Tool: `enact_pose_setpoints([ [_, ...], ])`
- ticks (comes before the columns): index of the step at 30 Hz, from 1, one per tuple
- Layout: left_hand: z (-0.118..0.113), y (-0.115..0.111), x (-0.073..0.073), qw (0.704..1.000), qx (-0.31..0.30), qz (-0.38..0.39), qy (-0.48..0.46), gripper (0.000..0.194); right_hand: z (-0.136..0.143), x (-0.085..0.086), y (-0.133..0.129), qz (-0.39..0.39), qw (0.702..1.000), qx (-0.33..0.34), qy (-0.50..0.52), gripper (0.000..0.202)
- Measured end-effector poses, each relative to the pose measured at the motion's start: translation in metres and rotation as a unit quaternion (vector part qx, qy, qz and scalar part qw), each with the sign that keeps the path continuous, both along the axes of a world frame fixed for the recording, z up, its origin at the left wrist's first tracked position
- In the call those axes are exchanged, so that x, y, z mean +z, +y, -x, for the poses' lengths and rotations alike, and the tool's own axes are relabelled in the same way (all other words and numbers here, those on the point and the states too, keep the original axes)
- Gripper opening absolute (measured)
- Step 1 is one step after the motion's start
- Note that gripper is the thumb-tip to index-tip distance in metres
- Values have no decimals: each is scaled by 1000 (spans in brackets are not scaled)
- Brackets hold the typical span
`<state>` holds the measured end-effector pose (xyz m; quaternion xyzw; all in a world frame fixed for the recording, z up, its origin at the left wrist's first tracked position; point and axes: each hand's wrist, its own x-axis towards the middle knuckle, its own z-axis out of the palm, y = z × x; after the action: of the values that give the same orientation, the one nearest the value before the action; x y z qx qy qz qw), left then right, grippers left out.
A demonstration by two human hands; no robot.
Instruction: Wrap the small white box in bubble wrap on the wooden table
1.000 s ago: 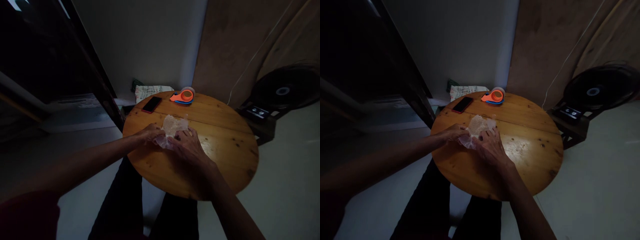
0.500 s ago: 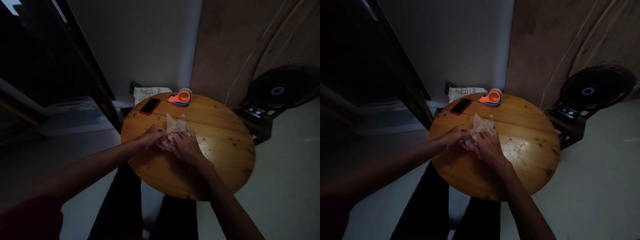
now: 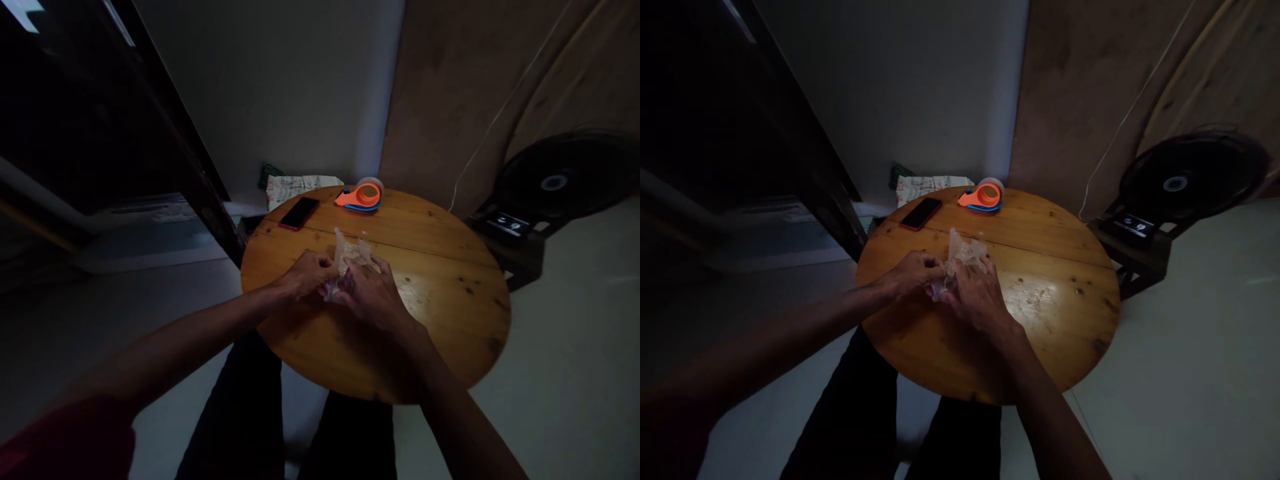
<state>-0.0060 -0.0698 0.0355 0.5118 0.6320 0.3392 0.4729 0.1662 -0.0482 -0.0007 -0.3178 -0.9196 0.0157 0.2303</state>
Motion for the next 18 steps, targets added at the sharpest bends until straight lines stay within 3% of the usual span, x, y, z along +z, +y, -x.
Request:
enact_pose_setpoints([
  [5,-6,-2,-1,1000,-7,-4,-2,14,1,4,-3,10,1000,-2,4,54],
  [13,2,-3,14,988,-153,20,14,13,-7,9,-2,48,998,32,36,58],
  [18,6,-8,-5,968,-205,-111,96,32,-13,7,0,80,993,21,88,46],
])
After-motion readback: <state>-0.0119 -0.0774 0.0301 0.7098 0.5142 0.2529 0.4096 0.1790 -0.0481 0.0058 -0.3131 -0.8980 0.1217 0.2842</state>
